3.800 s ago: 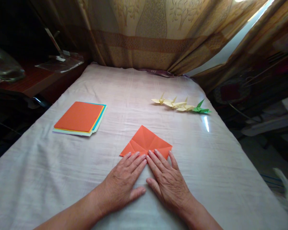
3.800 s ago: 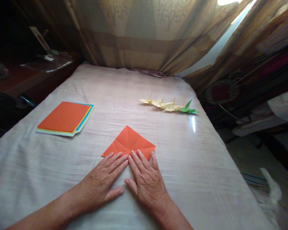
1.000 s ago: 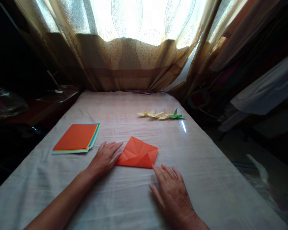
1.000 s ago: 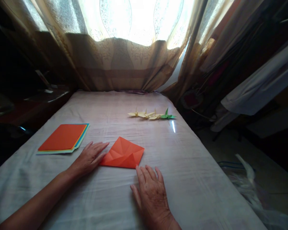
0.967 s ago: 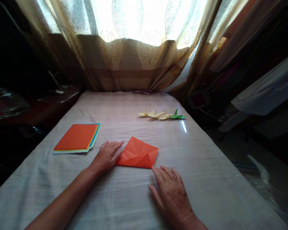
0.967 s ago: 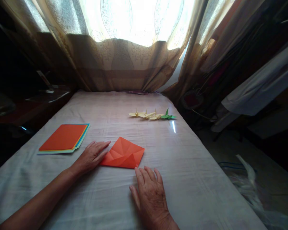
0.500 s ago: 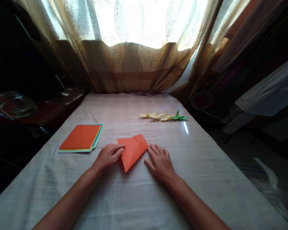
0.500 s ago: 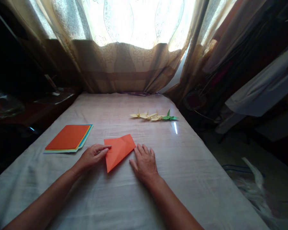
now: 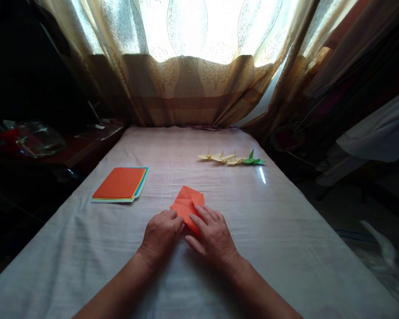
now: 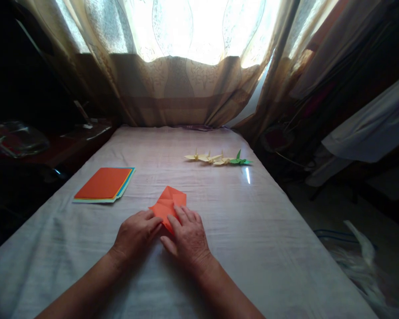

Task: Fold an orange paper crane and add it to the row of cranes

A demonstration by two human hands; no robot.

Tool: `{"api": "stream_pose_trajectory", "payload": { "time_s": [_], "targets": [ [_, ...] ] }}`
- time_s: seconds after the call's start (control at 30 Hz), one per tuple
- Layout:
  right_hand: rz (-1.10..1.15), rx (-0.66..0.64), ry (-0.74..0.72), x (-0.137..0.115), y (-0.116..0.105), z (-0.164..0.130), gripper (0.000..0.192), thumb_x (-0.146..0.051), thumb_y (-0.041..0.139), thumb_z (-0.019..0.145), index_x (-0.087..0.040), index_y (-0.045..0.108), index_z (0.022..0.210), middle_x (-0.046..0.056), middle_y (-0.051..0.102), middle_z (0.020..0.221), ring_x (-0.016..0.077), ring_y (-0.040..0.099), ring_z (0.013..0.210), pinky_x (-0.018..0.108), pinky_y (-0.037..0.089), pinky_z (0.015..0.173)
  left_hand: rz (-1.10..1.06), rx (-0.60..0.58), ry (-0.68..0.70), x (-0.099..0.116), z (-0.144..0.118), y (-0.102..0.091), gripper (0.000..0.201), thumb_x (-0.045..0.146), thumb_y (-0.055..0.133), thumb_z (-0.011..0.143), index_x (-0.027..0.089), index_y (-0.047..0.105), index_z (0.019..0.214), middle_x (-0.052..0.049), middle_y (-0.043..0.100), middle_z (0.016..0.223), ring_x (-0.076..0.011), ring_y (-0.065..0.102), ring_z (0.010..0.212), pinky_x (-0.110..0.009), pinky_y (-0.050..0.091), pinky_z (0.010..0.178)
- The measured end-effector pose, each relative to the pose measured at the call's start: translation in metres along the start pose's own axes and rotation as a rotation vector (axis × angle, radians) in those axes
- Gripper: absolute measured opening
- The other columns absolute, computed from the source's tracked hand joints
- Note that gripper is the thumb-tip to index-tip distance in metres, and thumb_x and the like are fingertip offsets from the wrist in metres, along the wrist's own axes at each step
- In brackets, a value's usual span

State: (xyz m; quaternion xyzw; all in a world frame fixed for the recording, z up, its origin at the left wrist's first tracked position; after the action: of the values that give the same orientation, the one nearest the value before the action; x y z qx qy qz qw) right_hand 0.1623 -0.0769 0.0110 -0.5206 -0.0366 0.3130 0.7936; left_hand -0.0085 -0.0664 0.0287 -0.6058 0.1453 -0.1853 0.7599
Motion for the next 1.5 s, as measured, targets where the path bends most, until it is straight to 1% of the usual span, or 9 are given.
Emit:
{"api": "stream_pose_trajectory", "payload": {
  "time_s": [0.1,0.23,0.53,0.73,0.97,1.13,1.23,1.33,1.5],
  "targets": [
    [-0.034,0.008,0.029,-0.001,-0.005,-0.015,0.012,-0.029,0.064,0.087,-0.026,0.072,0.096,0.007,0.068,0.118,0.0246,0.056,0.108,0.038,0.043,0.091,0.001,0.110,0.073,0.014,0.000,-0.003,0.020,0.025,0.061,0.089,0.022,0.065,0.069,-0.008,0.069,0.098,-0.0250,0.062,0.092,-0.039,0.048,0.084],
    [0.015,0.020,0.099,0.015,-0.012,-0.028,0.016,-0.014,0.060,0.087,-0.024,0.073,0.086,0.004,0.069,0.096,0.0194,0.059,0.090,0.030,0.047,0.080,-0.067,0.190,0.164,0.016,-0.003,-0.002,0.014,0.019,0.062,0.088,0.022,0.065,0.075,-0.006,0.062,0.132,-0.0287,0.052,0.125,-0.052,0.028,0.110],
    [0.049,0.068,0.280,0.040,-0.026,-0.066,0.014,-0.022,0.056,0.091,-0.023,0.070,0.088,0.004,0.068,0.089,0.0189,0.059,0.085,0.030,0.045,0.079,-0.472,-0.125,0.214,-0.018,0.009,0.007,0.014,0.020,0.055,0.091,0.025,0.067,0.094,-0.001,0.074,0.102,-0.0190,0.067,0.099,-0.047,0.031,0.109],
    [0.057,0.050,0.335,0.041,-0.031,-0.065,0.013,-0.026,0.057,0.090,-0.022,0.066,0.081,0.003,0.066,0.085,0.0184,0.058,0.081,0.029,0.042,0.075,-0.546,-0.105,0.153,-0.018,0.024,0.012,0.018,0.025,0.052,0.091,0.022,0.069,0.087,-0.002,0.071,0.081,-0.0183,0.065,0.080,-0.032,0.046,0.082],
    [0.054,0.031,0.404,0.041,-0.028,-0.058,0.021,-0.027,0.052,0.093,-0.022,0.063,0.076,0.003,0.064,0.079,0.0176,0.056,0.077,0.029,0.039,0.074,-0.448,-0.098,0.049,-0.017,0.028,0.022,0.021,0.032,0.050,0.092,0.020,0.064,0.081,-0.003,0.065,0.075,-0.0192,0.059,0.072,-0.033,0.046,0.072],
    [-0.014,0.028,0.435,0.040,-0.026,-0.054,0.019,-0.025,0.053,0.091,-0.021,0.058,0.074,0.002,0.061,0.076,0.0178,0.054,0.074,0.029,0.036,0.071,-0.321,0.136,-0.011,-0.013,0.022,0.028,0.030,0.035,0.052,0.093,0.019,0.059,0.118,-0.009,0.068,0.101,-0.0254,0.064,0.093,-0.040,0.050,0.085],
    [-0.032,0.015,0.431,0.040,-0.025,-0.054,0.020,-0.025,0.053,0.091,-0.022,0.058,0.073,0.002,0.060,0.075,0.0177,0.054,0.074,0.029,0.035,0.070,-0.182,0.310,0.110,0.004,0.011,0.019,0.038,0.024,0.050,0.095,0.027,0.053,0.133,-0.009,0.062,0.127,-0.0280,0.054,0.122,-0.045,0.039,0.105],
    [-0.051,0.001,0.426,0.040,-0.026,-0.054,0.019,-0.025,0.053,0.091,-0.022,0.058,0.073,0.002,0.060,0.075,0.0172,0.054,0.074,0.029,0.034,0.069,-0.172,0.300,0.414,0.030,-0.001,0.010,0.044,0.011,0.046,0.095,0.030,0.054,0.134,-0.002,0.067,0.124,-0.0199,0.055,0.124,-0.037,0.031,0.114],
    [-0.062,0.008,0.421,0.039,-0.028,-0.053,0.021,-0.026,0.051,0.093,-0.022,0.057,0.073,0.002,0.060,0.075,0.0172,0.053,0.072,0.029,0.034,0.070,-0.247,0.323,0.487,0.052,-0.005,0.009,0.029,0.019,0.052,0.097,0.025,0.064,0.123,0.002,0.068,0.126,-0.0172,0.053,0.127,-0.037,0.012,0.123]
  ]
}}
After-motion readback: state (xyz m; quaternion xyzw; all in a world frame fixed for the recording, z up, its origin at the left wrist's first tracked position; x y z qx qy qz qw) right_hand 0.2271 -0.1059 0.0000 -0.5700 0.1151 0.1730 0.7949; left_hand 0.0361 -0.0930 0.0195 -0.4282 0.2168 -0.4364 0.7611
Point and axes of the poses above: each hand's wrist, its own z-axis towards the middle knuckle, its own y-axis out of the palm, x = y × z, the point moved 2 cm from there along z, towards the middle knuckle
